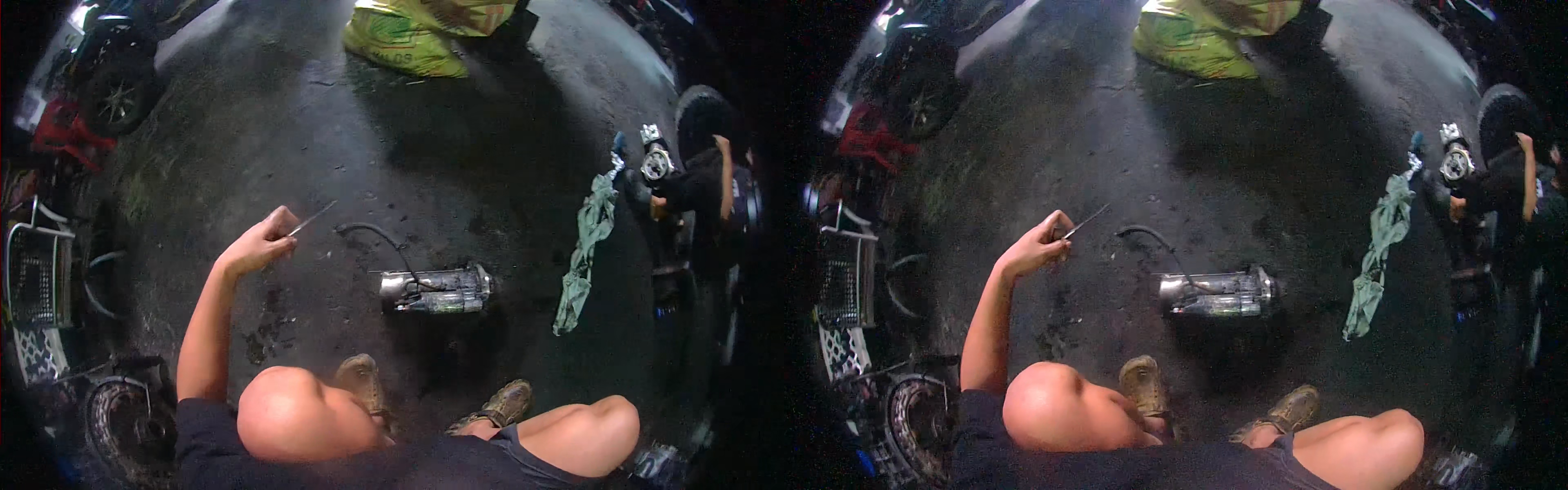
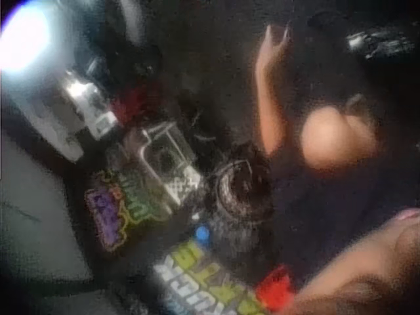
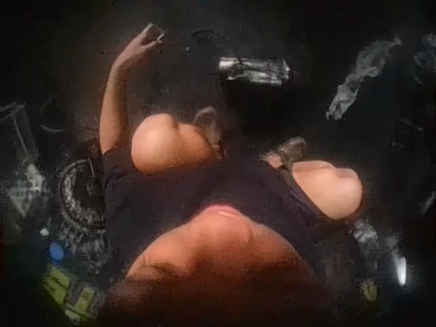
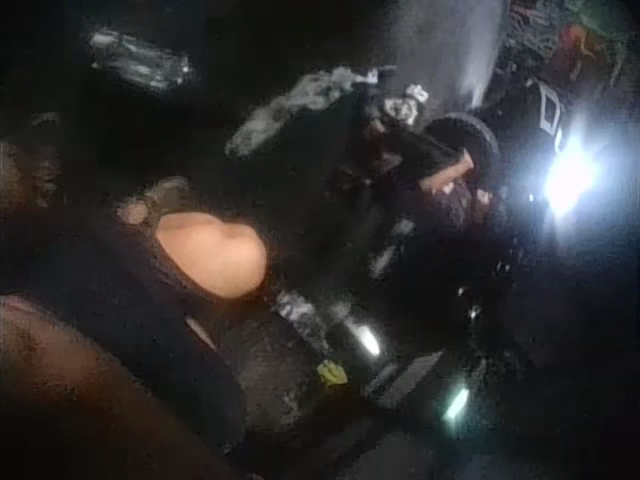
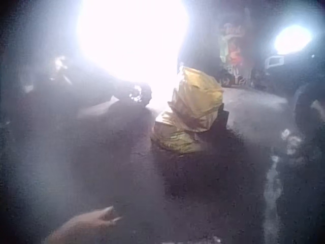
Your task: The person dismantles a starter motor on a concrete floor by hand using a screwdriver and a metal blade. They scrape the exterior of the motor with the blade, unscrew a fastener with the screwdriver, and detach a black wire from the housing.
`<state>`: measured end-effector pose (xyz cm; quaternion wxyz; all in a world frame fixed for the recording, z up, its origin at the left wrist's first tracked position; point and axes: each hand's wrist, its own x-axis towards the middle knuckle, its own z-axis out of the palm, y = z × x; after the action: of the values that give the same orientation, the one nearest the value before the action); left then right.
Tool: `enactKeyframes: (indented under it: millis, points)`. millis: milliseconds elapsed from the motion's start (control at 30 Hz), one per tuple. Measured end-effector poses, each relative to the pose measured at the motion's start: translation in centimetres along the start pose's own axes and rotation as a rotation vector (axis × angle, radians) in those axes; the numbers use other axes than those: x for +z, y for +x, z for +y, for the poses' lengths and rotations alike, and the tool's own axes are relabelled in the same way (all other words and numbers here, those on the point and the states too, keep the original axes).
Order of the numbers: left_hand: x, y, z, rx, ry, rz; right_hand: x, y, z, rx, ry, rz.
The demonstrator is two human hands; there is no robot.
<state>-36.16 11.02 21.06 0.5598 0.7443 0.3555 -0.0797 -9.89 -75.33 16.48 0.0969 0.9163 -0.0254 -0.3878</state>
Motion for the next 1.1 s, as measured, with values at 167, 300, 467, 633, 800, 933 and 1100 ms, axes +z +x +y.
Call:
enactKeyframes:
  millis: [167, 300, 467, 633, 800, 933, 1100]
  points:
    - [2.8, 1.1, 5.6, 0.210, 0.135, -0.052, -1.4, 2.2, -0.2, -0.075, -0.025, 0.014]
    - [5.3, 0.2, 12.1, 0.329, 0.218, -0.119, -8.5, 6.5, -3.2, -0.244, -0.103, 0.181]
    - [9.8, 2.2, 16.8, 0.316, 0.422, -0.084, -30.0, 10.8, -14.2, -0.625, -0.182, 0.621]
    - [11.9, 4.0, 18.1, 0.016, 0.466, -0.082, -33.3, 1.8, -31.0, -1.135, 0.188, 0.610]
    - [16.6, 4.7, 22.8, 0.053, 0.209, -0.183, -27.2, -3.5, -34.1, -1.236, 0.087, 0.210]
    - [21.4, 5.9, 24.6, 0.112, -0.100, -0.319, -23.0, -1.7, -35.8, -1.310, 0.438, -0.125]
    - [26.4, 4.3, 27.3, 0.355, -0.488, -0.291, -22.9, -6.0, -38.5, -1.119, 1.023, -0.450]
